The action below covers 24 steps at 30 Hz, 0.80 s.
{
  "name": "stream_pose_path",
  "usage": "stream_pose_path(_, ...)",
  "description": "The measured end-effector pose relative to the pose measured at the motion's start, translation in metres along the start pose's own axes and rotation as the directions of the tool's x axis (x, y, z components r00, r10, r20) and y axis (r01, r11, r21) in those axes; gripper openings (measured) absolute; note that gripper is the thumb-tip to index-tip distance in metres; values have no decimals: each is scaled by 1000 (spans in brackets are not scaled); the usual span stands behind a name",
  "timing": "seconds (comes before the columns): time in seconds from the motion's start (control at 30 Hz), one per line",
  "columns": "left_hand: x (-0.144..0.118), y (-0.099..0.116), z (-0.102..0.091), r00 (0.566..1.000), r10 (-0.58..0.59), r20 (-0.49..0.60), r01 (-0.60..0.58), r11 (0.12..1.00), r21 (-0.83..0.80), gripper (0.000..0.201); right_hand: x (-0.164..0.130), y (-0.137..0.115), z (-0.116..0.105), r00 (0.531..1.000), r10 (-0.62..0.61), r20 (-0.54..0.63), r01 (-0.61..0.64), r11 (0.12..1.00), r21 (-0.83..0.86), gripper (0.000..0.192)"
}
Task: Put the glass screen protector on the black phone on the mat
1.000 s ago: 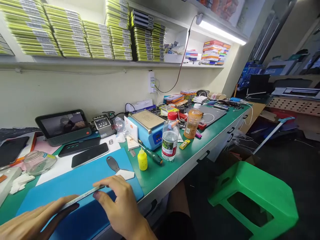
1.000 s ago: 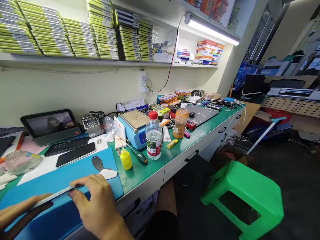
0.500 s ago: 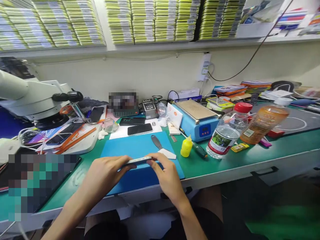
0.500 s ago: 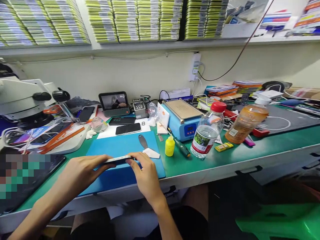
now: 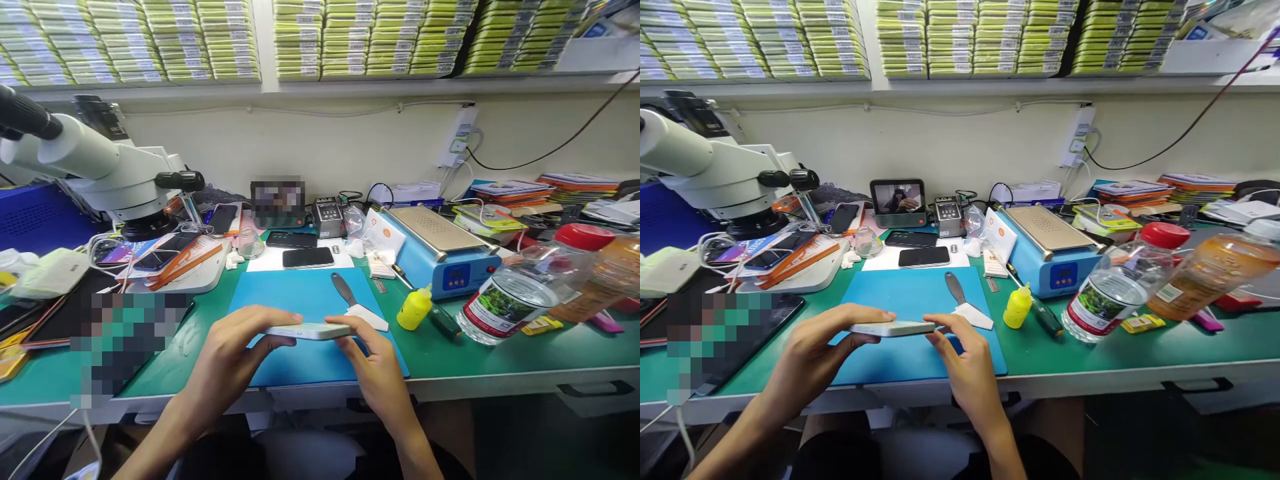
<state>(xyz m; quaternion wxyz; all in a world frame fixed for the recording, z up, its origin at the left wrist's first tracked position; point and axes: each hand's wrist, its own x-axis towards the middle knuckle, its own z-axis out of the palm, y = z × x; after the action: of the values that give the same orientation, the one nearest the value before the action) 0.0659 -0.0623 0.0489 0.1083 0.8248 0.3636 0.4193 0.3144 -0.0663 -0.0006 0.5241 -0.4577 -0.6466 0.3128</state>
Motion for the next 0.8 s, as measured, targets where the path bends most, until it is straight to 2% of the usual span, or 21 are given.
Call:
stream_pose_path(0.1,0,0,-3,998,54,22,-53,997,-61,19,1,1,-1,1000,-14,26,13,1000,9,38)
stream_pose_path(0.2,0,-1,-3,996,86,32,-84,995,-55,23,1,2,-1,999,-13,43,12,1000,8,36)
stream_pose_path(0.33,-1,-1,-3,989,145,12,-146,989,26,23,0,3,-1,999,4,49,-4,1000,1,31)
stream_pose_path(0.47,-3,2,-7,974,221,-53,-208,960,187,24,0,5,0,998,23,50,-23,1000,2,30)
stream_pose_path(0.6,-5,5,-11,948,287,-138,-237,925,299,28,0,6,2,998,36,51,-36,999,12,32)
stream_pose_path(0.7,-6,6,-11,909,358,-212,-263,889,374,29,0,6,3,997,51,49,-52,998,19,30)
stream_pose_path(0.8,-9,6,-11,873,423,-242,-295,855,427,30,-1,5,3,997,65,50,-66,997,27,26)
